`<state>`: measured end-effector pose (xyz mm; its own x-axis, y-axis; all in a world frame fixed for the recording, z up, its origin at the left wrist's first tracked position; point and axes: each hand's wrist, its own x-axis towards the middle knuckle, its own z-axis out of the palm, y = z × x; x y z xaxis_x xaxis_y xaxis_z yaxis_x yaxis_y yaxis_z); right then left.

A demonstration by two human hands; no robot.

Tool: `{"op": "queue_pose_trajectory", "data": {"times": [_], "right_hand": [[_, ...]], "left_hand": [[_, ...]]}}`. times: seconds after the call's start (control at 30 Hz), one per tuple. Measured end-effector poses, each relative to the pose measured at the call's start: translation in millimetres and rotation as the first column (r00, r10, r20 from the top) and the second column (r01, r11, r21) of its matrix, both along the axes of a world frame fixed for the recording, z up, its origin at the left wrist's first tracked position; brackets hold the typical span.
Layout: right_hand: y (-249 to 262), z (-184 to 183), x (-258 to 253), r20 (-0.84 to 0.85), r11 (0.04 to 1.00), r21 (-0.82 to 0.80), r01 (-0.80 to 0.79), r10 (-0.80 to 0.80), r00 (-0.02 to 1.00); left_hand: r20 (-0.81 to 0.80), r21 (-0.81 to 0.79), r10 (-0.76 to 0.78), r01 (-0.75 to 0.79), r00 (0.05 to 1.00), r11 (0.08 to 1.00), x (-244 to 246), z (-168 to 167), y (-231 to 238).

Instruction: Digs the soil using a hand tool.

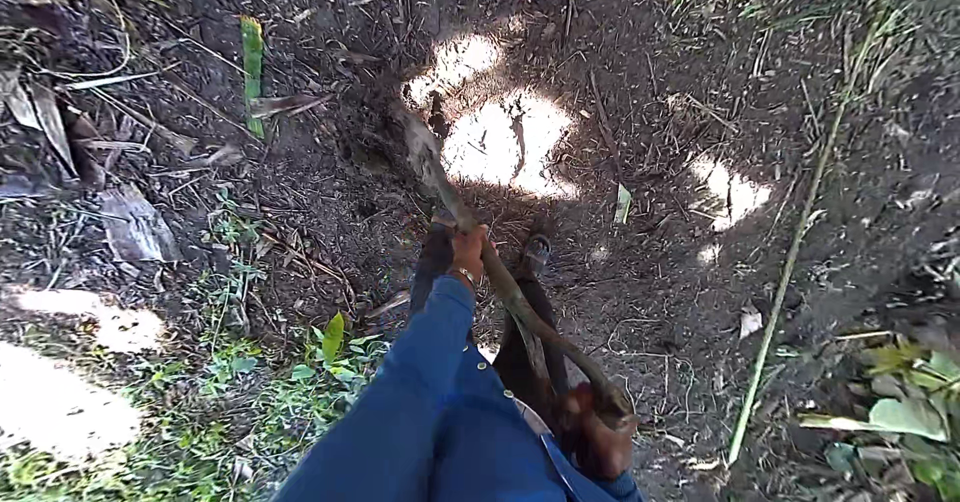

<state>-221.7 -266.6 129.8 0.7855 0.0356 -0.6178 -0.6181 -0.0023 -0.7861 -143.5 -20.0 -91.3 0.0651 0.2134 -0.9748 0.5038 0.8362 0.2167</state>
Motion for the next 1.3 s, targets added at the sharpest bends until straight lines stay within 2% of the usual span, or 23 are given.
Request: {"op": "queue_pose_trajectory", "data": {"times": [0.13, 0.23, 0.37, 0.43, 0.57, 0.67, 0.8, 1.03, 1.17, 1.3], "right_hand": [[-80, 4, 4, -0.102, 0.963, 0.24, 0.124, -0.102, 0.99], [-112, -2, 26, -0.201, 0.949, 0.26, 0.176, -0.125, 0.972], [-134, -16, 49, -0.422, 0.892, 0.31, 0.33, -0.182, 0.888], [-138, -16, 47, -0.501, 0.872, 0.344, 0.35, -0.144, 0.853], [-136, -8, 51, -0.588, 0.828, 0.472, 0.302, 0.041, 0.808], [-124, -1, 53, -0.616, 0.827, 0.444, 0.345, 0.002, 0.788], [-97, 14, 68, -0.632, 0.879, 0.325, 0.348, -0.072, 0.772], [-27, 45, 115, -0.502, 0.922, 0.3, 0.246, -0.066, 0.862], [13, 52, 138, -0.447, 0.918, 0.318, 0.239, -0.077, 0.891], [31, 57, 148, -0.457, 0.918, 0.336, 0.21, -0.036, 0.889]], "left_hand": [[-0.016, 0.012, -0.074, 0.074, 0.997, 0.997, 17, 3, -99], [-0.043, 0.044, -0.141, 0.143, 0.989, 0.989, 25, 0, -160], [-0.078, 0.045, -0.177, 0.181, 0.981, 0.982, 25, 17, -208], [-0.091, 0.046, -0.156, 0.16, 0.984, 0.986, 19, 34, -218], [-0.109, -0.01, -0.104, 0.103, 0.989, 0.995, 6, 57, -210], [-0.085, -0.058, -0.072, 0.067, 0.994, 0.996, 1, 71, -207], [0.059, -0.111, -0.018, 0.024, 0.998, 0.993, -3, 90, -202], [0.314, -0.198, -0.019, 0.085, 0.949, 0.976, 24, 113, -155], [0.297, -0.181, -0.023, 0.08, 0.955, 0.98, 49, 119, -124], [0.272, -0.19, -0.042, 0.096, 0.962, 0.977, 57, 115, -108]]}}
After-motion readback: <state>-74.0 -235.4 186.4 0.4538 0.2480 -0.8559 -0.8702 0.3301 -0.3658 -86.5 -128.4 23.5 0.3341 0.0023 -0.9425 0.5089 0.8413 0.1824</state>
